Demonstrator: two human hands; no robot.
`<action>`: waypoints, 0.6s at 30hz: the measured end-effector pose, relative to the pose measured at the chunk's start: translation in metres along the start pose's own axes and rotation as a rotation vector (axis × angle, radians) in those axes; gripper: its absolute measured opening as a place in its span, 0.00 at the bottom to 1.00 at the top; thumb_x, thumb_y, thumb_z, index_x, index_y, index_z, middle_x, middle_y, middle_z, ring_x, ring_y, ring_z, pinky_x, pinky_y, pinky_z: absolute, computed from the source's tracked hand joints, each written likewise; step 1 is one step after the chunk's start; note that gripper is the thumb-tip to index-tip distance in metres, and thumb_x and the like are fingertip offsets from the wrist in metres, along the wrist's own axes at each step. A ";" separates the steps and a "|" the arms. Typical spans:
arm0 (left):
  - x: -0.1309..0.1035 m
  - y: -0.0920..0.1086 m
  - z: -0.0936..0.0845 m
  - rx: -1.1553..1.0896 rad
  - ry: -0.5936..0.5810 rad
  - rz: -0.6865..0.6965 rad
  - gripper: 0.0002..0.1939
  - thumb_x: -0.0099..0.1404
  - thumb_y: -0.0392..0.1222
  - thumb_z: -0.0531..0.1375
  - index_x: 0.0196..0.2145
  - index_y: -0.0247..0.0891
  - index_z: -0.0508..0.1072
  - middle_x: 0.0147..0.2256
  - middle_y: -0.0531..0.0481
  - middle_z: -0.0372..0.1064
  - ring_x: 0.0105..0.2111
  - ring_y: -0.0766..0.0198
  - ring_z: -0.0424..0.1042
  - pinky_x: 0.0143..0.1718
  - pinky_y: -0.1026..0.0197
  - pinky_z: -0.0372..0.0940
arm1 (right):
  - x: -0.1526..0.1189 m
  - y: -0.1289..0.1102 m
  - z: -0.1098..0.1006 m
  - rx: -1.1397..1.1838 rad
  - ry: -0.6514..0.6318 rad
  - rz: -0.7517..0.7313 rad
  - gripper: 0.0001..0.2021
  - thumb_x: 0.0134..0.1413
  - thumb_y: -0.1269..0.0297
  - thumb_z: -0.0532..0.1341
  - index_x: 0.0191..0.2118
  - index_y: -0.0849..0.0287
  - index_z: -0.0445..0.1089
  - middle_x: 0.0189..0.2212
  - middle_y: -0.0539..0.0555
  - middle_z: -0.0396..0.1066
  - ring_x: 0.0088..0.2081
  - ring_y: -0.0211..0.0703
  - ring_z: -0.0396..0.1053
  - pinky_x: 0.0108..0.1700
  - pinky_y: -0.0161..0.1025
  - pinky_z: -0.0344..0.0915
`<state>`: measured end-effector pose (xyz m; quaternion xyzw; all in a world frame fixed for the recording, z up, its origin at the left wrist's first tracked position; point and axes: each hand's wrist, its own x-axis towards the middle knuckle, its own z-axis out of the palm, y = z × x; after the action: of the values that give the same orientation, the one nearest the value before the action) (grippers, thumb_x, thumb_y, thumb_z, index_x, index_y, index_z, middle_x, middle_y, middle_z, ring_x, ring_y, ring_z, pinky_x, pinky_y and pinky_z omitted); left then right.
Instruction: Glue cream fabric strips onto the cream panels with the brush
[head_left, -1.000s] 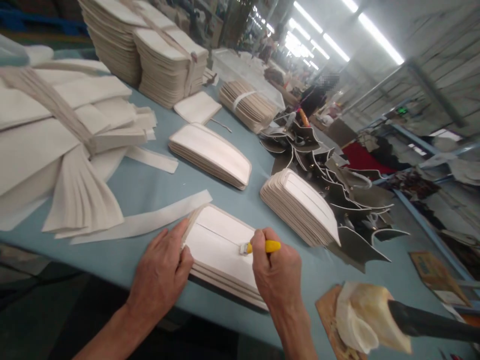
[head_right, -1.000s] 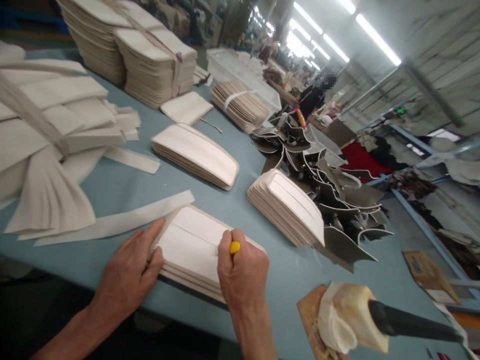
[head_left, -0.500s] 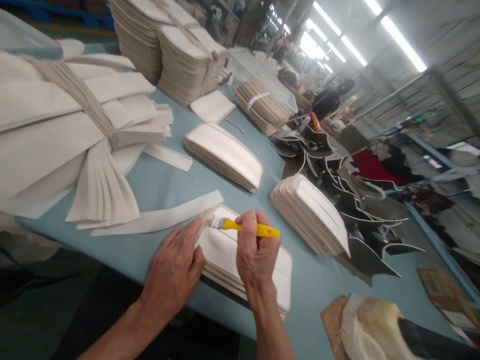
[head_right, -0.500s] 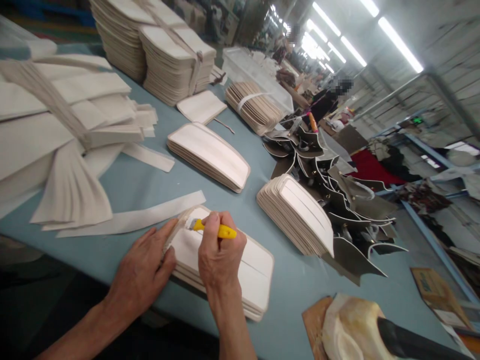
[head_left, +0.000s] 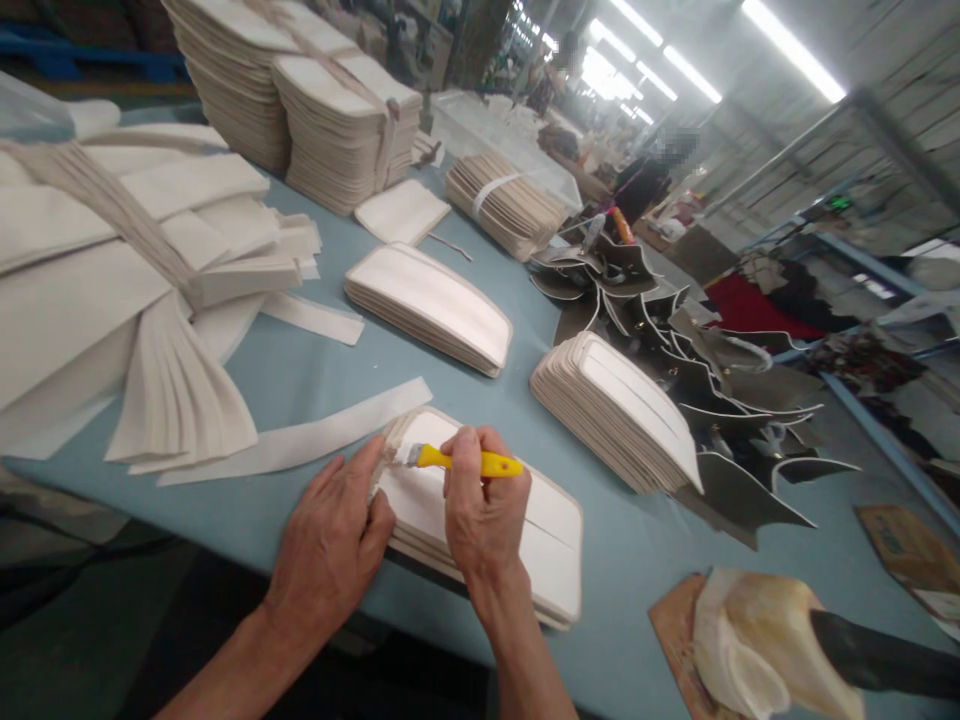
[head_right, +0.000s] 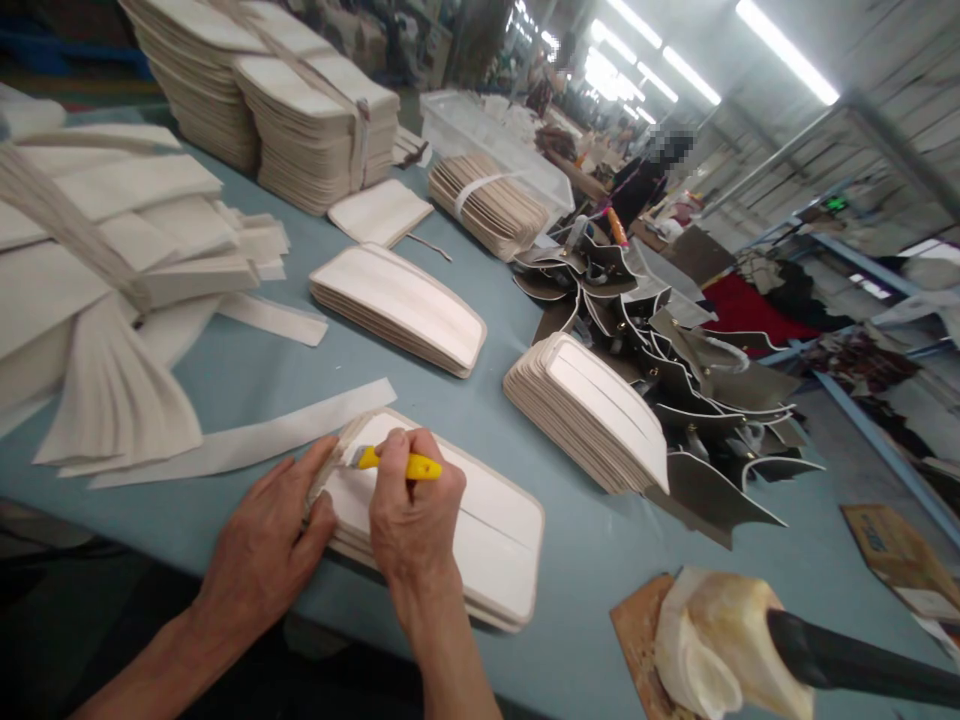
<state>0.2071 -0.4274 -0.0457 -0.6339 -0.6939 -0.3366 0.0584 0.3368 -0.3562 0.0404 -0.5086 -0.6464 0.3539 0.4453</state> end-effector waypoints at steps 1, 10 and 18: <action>0.000 0.000 0.000 -0.002 -0.002 0.004 0.26 0.74 0.38 0.49 0.67 0.28 0.60 0.57 0.32 0.75 0.52 0.47 0.78 0.61 0.44 0.70 | 0.000 0.004 -0.001 -0.027 -0.012 0.007 0.21 0.72 0.49 0.53 0.30 0.56 0.69 0.16 0.44 0.59 0.19 0.37 0.59 0.23 0.34 0.53; 0.001 0.001 -0.002 -0.011 -0.013 -0.016 0.26 0.74 0.40 0.49 0.66 0.27 0.64 0.56 0.32 0.76 0.51 0.43 0.78 0.59 0.43 0.71 | -0.023 0.036 -0.100 -0.137 0.212 0.106 0.23 0.69 0.46 0.56 0.28 0.57 0.68 0.14 0.42 0.53 0.16 0.35 0.52 0.18 0.33 0.47; 0.007 -0.002 -0.004 -0.051 -0.113 -0.104 0.31 0.75 0.50 0.45 0.66 0.28 0.65 0.58 0.32 0.74 0.56 0.41 0.75 0.60 0.42 0.69 | -0.026 0.040 -0.084 -0.075 0.166 0.052 0.22 0.72 0.50 0.53 0.30 0.57 0.70 0.18 0.44 0.59 0.20 0.36 0.59 0.23 0.34 0.54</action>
<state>0.2030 -0.4237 -0.0398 -0.6164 -0.7191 -0.3205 -0.0149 0.4312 -0.3723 0.0280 -0.5692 -0.6065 0.2974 0.4687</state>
